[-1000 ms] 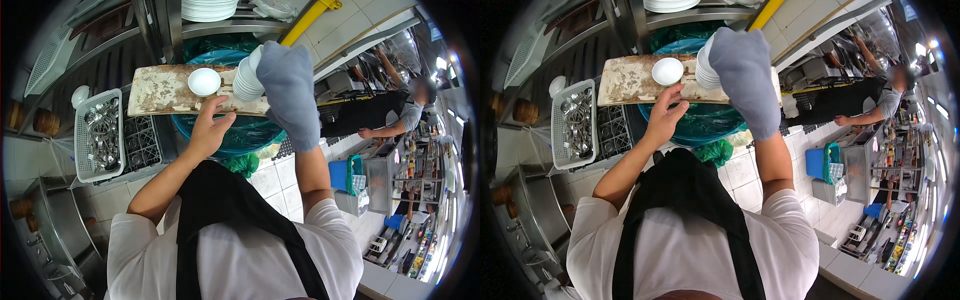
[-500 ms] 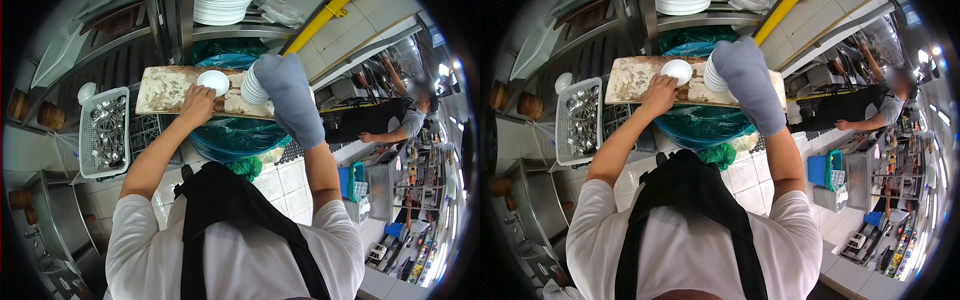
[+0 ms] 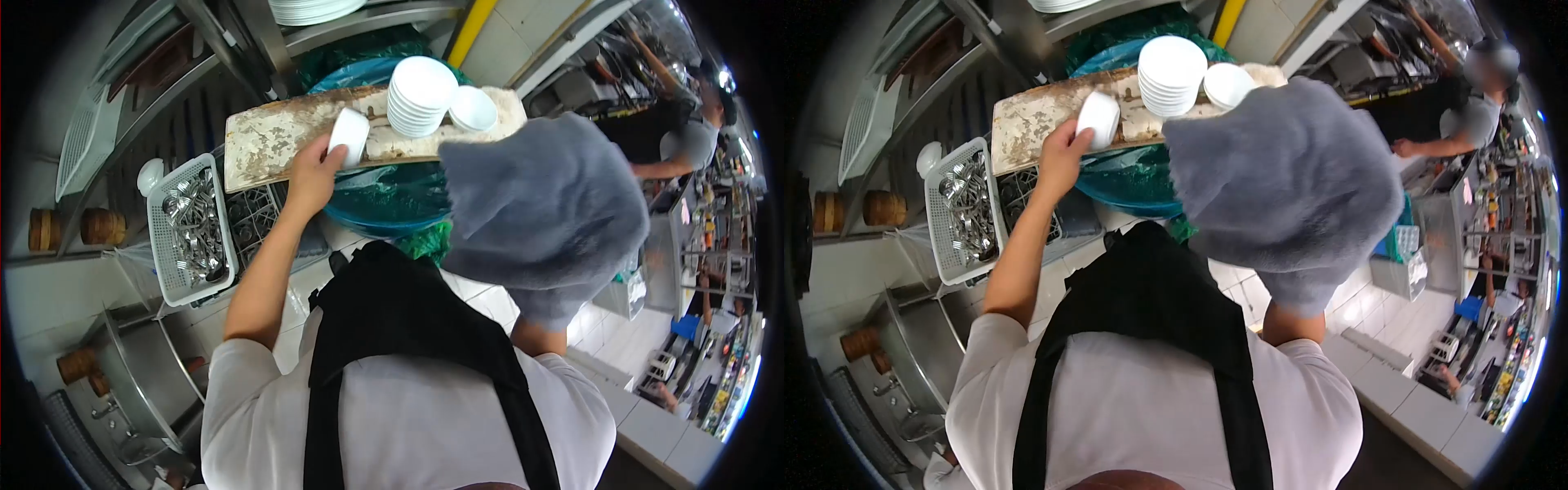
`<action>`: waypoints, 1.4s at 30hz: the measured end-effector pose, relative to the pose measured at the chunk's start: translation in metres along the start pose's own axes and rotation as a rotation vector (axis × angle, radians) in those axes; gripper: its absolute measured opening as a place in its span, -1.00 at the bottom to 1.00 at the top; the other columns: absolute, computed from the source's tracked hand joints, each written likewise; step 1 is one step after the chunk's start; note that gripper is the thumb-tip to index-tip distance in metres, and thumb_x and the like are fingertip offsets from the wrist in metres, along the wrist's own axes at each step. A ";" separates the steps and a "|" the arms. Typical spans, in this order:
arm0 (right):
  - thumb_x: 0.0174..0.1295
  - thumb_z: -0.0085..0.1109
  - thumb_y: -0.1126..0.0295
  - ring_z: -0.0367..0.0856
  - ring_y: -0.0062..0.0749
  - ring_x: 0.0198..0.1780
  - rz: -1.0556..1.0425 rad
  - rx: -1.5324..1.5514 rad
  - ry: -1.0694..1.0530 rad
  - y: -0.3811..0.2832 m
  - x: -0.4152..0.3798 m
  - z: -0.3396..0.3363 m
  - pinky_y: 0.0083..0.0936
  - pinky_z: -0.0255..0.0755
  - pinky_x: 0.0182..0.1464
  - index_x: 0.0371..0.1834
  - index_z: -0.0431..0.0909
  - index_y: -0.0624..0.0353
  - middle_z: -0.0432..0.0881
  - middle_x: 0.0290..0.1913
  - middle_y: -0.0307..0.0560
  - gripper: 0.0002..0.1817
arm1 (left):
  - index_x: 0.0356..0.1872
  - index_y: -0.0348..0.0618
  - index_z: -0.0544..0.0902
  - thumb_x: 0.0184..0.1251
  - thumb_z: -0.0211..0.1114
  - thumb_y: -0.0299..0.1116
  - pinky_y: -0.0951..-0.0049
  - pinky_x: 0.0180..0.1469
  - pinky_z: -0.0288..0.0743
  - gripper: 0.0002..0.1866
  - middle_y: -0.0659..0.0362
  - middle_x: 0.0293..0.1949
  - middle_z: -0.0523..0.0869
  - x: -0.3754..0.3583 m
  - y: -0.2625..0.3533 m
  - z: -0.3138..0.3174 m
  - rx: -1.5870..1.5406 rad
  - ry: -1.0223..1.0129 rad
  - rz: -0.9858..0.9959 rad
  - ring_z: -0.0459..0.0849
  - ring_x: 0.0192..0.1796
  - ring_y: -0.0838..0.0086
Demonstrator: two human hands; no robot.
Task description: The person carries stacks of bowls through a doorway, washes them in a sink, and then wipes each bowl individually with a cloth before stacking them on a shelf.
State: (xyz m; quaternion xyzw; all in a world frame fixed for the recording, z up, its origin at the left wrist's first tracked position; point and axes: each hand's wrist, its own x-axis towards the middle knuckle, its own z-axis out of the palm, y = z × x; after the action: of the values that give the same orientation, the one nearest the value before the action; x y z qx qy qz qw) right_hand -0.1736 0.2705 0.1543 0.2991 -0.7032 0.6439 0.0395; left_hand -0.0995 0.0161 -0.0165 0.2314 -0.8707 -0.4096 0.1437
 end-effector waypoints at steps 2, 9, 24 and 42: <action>0.10 0.25 0.34 0.52 -0.40 -0.03 -0.084 -0.420 -0.156 0.022 -0.014 -0.006 -0.46 0.42 0.02 -0.07 0.54 -0.11 0.52 -0.17 -0.33 -0.71 | -0.11 -0.31 0.63 0.49 0.16 -0.26 0.40 -0.11 0.52 -0.73 0.09 -0.20 0.75 -0.022 -0.008 0.016 -0.834 0.095 -0.297 0.68 -0.21 0.28; 0.06 0.24 0.39 0.52 -0.39 -0.02 -0.156 -0.917 -0.495 0.060 -0.042 -0.010 -0.42 0.43 -0.04 -0.04 0.53 -0.08 0.51 -0.02 -0.28 -0.66 | 0.25 -0.37 0.41 0.56 -0.02 -0.31 0.09 0.32 0.47 -0.60 -0.04 0.20 0.60 -0.049 -0.006 0.043 -1.615 0.118 -0.659 0.59 0.25 0.17; 0.09 0.14 0.44 0.61 -0.07 -0.15 -0.572 -0.513 -0.386 0.092 -0.027 0.076 -0.26 0.45 -0.12 0.11 0.46 0.31 0.43 0.20 0.12 -0.54 | 0.09 -0.34 0.55 0.63 -0.14 -0.09 0.38 0.18 0.42 -0.52 0.05 0.00 0.67 -0.071 0.084 0.036 -0.811 0.194 0.011 0.61 0.05 0.38; -0.10 0.30 0.45 0.40 -0.01 -0.07 -0.179 -0.472 -0.215 0.052 -0.022 0.093 -0.35 0.34 0.01 -0.10 0.54 0.15 0.51 -0.11 0.05 -0.60 | -0.23 -0.32 0.51 0.63 -0.09 -0.23 0.43 -0.40 0.27 -0.65 0.18 -0.53 0.49 -0.072 0.073 0.029 -0.562 0.315 0.189 0.41 -0.45 0.56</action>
State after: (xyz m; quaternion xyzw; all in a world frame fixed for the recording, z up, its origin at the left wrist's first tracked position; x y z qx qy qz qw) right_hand -0.1497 0.1912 0.0829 0.4092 -0.8046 0.4208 0.0898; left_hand -0.0721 0.1130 0.0180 0.1615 -0.7084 -0.5776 0.3720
